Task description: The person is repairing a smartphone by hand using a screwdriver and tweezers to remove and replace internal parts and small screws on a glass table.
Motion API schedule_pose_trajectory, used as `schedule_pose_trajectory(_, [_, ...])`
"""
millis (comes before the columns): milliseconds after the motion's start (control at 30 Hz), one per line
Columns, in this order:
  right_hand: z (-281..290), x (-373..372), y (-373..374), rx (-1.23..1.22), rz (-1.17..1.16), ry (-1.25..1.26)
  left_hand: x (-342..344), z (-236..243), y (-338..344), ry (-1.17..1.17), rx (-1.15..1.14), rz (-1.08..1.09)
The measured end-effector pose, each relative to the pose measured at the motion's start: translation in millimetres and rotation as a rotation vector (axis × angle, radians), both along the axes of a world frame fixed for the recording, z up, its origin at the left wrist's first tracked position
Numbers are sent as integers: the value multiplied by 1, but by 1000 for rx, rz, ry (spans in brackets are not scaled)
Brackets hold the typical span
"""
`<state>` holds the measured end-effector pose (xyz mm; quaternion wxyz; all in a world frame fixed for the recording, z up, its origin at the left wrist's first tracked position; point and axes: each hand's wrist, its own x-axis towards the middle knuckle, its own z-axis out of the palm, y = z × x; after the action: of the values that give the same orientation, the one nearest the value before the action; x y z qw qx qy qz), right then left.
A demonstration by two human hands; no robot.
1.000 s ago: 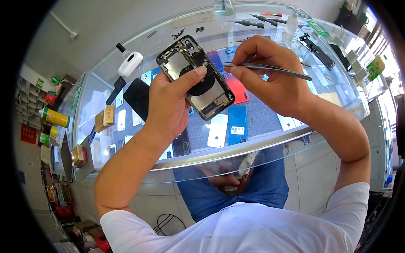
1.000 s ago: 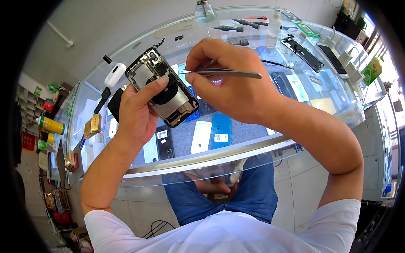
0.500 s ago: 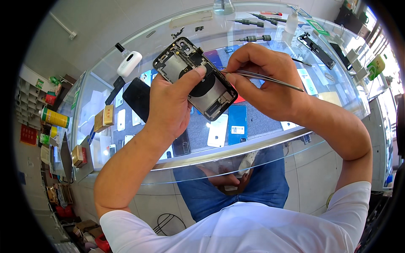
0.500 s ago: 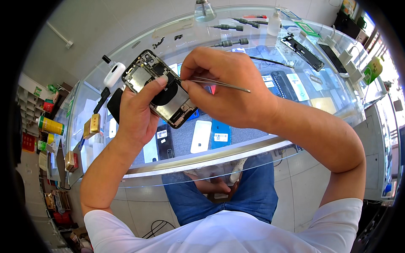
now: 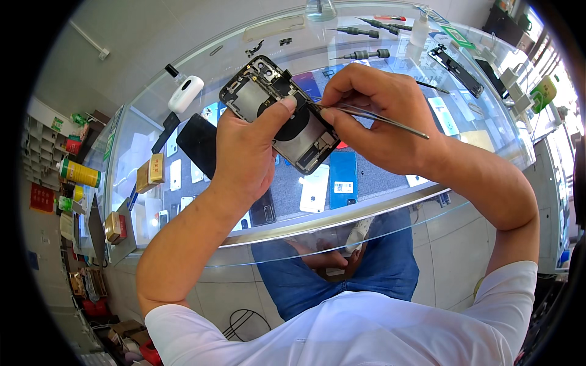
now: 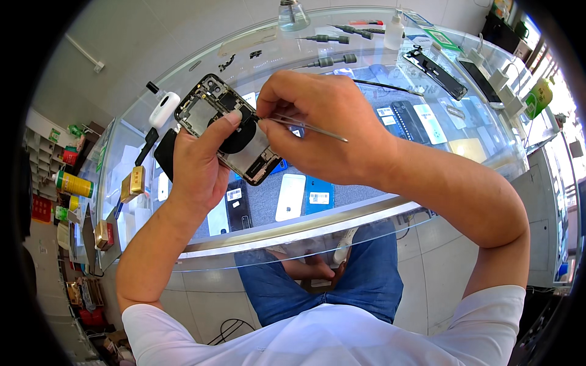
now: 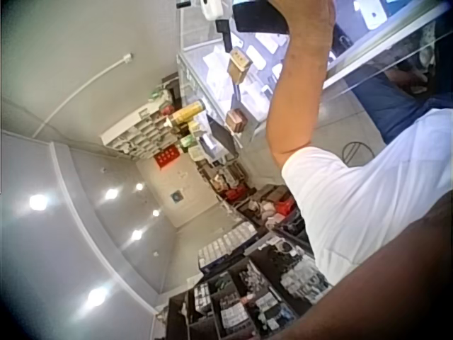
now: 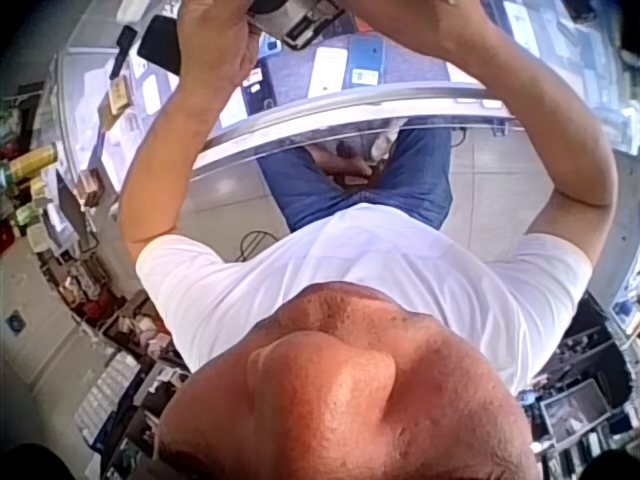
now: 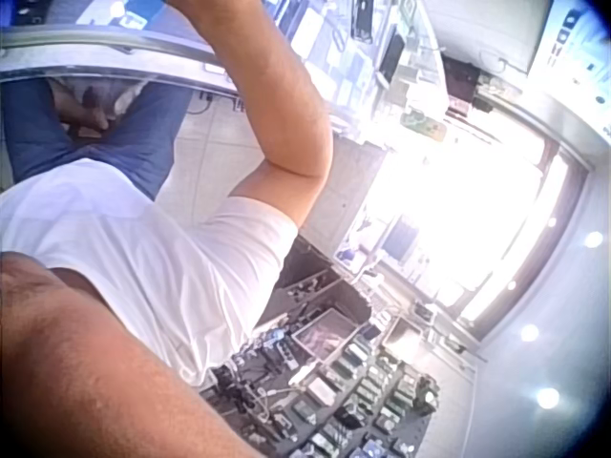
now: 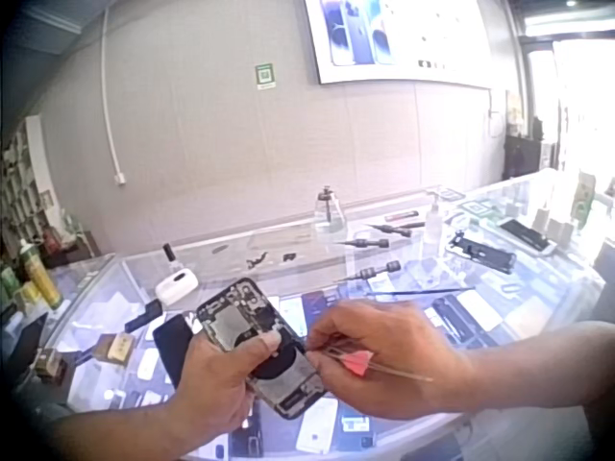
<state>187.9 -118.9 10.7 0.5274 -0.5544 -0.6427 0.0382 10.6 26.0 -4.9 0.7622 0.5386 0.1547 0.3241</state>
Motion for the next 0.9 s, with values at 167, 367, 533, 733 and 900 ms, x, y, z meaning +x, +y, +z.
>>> schedule_pose_trajectory(167, [2,-1,0,6,-43,-60,-1,-2,0,3,15,-1])
schedule_pose_trajectory(367, [-1,-2,1,5,-64,-50,1,-3,0,-2,31,-4])
schedule_pose_trajectory(533, [0,-2,1,-8,-47,-30,1,-2,0,27,25,15])
schedule_pose_trajectory(733, [0,0,1,24,-26,-50,1,-2,-1,31,26,23])
schedule_pose_trajectory(900, [0,0,1,34,-26,-75,3,-2,-4,13,31,30])
